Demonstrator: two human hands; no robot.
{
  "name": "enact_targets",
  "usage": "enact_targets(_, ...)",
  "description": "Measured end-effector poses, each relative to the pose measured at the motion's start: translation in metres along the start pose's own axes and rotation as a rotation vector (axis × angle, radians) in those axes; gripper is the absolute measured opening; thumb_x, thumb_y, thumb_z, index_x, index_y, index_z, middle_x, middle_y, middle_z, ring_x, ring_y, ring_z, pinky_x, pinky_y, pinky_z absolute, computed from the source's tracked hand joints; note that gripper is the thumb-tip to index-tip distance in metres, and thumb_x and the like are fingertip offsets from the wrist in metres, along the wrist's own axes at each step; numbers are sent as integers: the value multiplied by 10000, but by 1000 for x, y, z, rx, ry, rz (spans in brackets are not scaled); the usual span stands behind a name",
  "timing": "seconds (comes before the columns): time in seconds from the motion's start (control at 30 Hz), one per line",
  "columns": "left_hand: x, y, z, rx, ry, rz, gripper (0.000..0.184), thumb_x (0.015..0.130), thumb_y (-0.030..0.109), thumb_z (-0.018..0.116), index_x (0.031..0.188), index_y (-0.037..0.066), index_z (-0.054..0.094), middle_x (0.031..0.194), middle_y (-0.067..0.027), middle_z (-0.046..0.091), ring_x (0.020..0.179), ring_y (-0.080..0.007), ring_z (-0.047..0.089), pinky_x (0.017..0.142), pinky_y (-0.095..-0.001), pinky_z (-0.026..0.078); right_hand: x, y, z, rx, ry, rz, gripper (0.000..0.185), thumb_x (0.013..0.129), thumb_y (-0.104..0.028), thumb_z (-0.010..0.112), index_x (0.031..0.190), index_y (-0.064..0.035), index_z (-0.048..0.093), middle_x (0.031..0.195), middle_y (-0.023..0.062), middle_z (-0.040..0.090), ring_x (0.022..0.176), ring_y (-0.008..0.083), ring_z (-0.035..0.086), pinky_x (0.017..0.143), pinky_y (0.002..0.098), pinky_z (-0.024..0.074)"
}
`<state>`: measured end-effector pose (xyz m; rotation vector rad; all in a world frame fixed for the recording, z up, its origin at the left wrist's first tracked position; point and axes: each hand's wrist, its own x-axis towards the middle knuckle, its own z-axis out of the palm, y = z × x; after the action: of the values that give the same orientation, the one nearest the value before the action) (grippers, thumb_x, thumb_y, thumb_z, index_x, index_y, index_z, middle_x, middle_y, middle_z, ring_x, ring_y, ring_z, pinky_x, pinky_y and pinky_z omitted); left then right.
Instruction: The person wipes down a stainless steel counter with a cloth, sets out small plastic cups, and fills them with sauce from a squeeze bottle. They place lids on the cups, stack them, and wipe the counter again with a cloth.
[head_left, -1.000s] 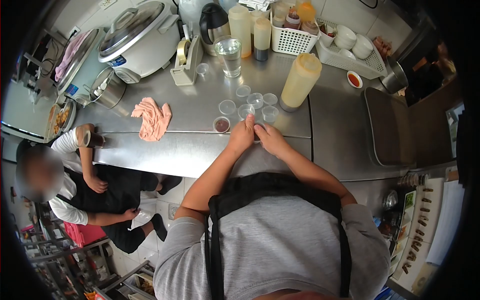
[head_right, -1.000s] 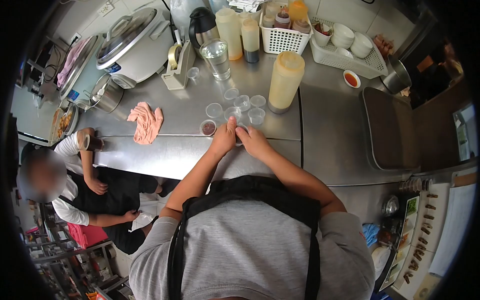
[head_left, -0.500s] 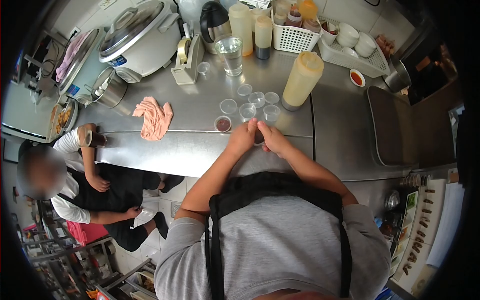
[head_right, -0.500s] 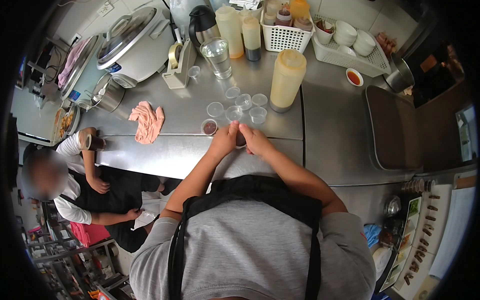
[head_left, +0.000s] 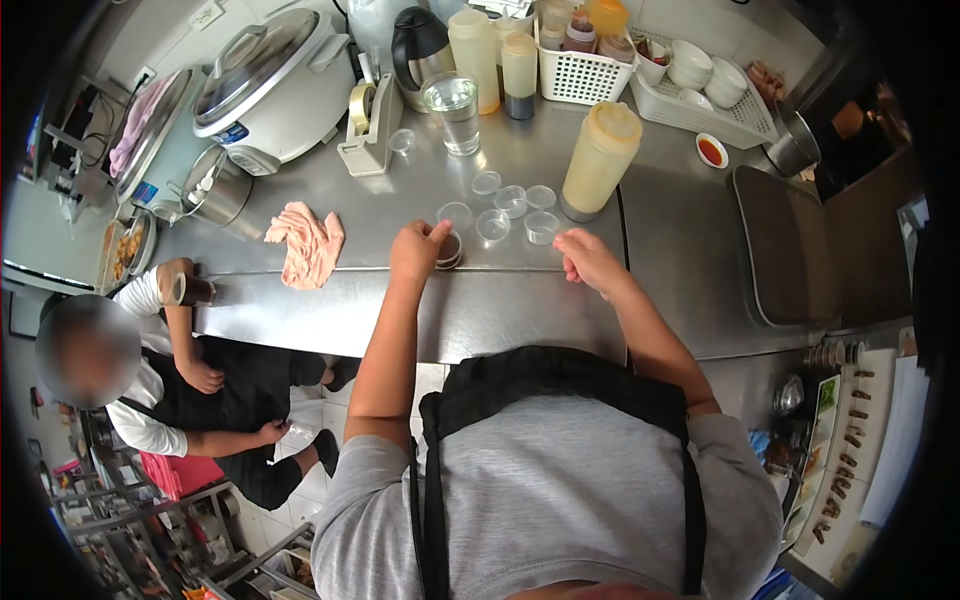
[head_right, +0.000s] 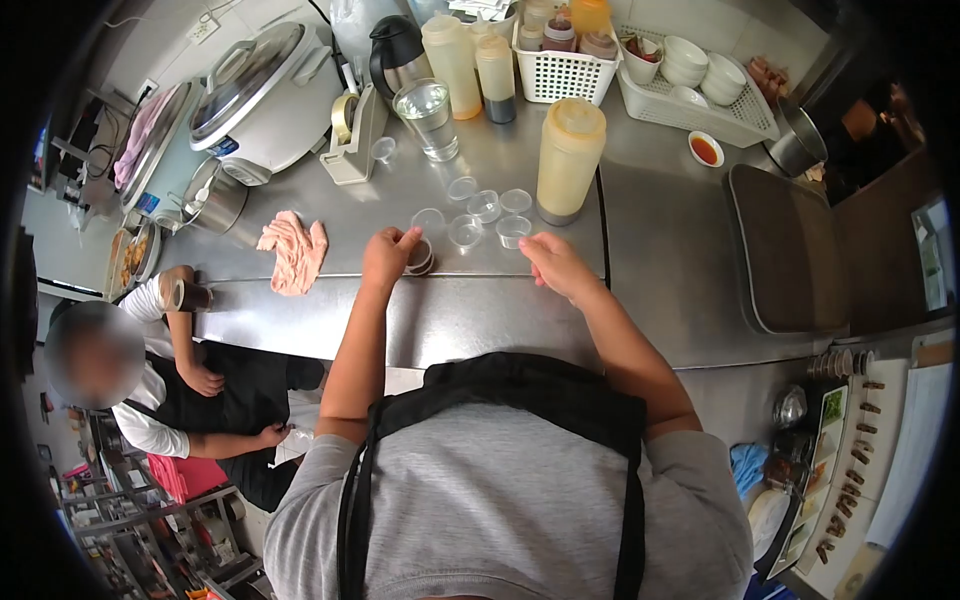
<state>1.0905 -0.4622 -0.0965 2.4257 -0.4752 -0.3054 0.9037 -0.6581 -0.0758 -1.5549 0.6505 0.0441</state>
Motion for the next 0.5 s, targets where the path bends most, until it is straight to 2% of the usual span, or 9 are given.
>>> enact_targets(0.07,2,-8,5,13,71,45,426,762,412,596,801,-13,608,677,-155,605,618,-245,584,590,-341,455,-1,-2,-7,8,72,-13,363,841,-365,499,942,-17,520,634,14,475,523,88,451,478,231,387)
enact_targets(0.13,2,-11,7,57,189,118,385,754,373,615,858,3,604,742,-149,604,659,-237,582,601,-343,457,6,4,-19,8,196,-108,376,803,-343,561,961,-7,504,716,38,496,578,94,467,507,234,399)
enact_targets(0.17,3,-12,9,26,268,225,362,747,349,625,886,16,600,781,-144,591,687,-235,579,607,-342,457,10,7,-25,9,257,-155,391,784,-332,592,971,-2,496,757,50,506,605,96,475,522,235,405)
enact_targets(0.23,-9,13,2,-37,423,438,338,732,302,645,942,42,592,859,-135,566,743,-231,571,620,-341,458,19,12,-32,-170,559,-341,525,714,-296,666,1073,7,431,884,88,506,707,138,501,605,268,434)
enact_targets(0.27,-15,25,4,-66,349,500,340,727,286,649,968,55,583,878,-131,552,760,-235,567,625,-340,457,22,13,-35,-263,710,-433,612,679,-278,704,1124,11,399,947,107,507,758,159,514,647,285,448)
enact_targets(0.33,-28,49,17,-126,202,623,360,717,255,659,1019,82,565,915,-124,524,794,-243,558,635,-339,456,30,6,-38,-433,858,-629,768,627,-227,736,1216,-1,298,1044,134,476,849,201,521,728,318,448)
enact_targets(0.37,-34,56,28,-109,115,613,380,723,267,652,1046,96,548,924,-129,526,790,-256,562,644,-348,458,35,2,-41,-518,930,-730,854,601,-202,753,1262,-7,248,1093,148,461,895,222,524,769,335,448)
enact_targets(0.47,-47,71,57,25,-149,494,409,737,293,633,1084,113,514,956,-141,524,793,-289,567,667,-370,464,65,5,-54,-383,775,-863,950,572,-177,762,1303,-17,176,1190,177,429,1074,260,464,886,367,395)
enact_targets(0.5,-49,74,64,83,-236,439,413,741,301,627,1090,116,506,968,-145,521,796,-299,568,674,-377,465,64,0,-54,-301,695,-801,942,571,-181,762,1297,-17,184,1211,181,415,1104,273,438,896,374,387)
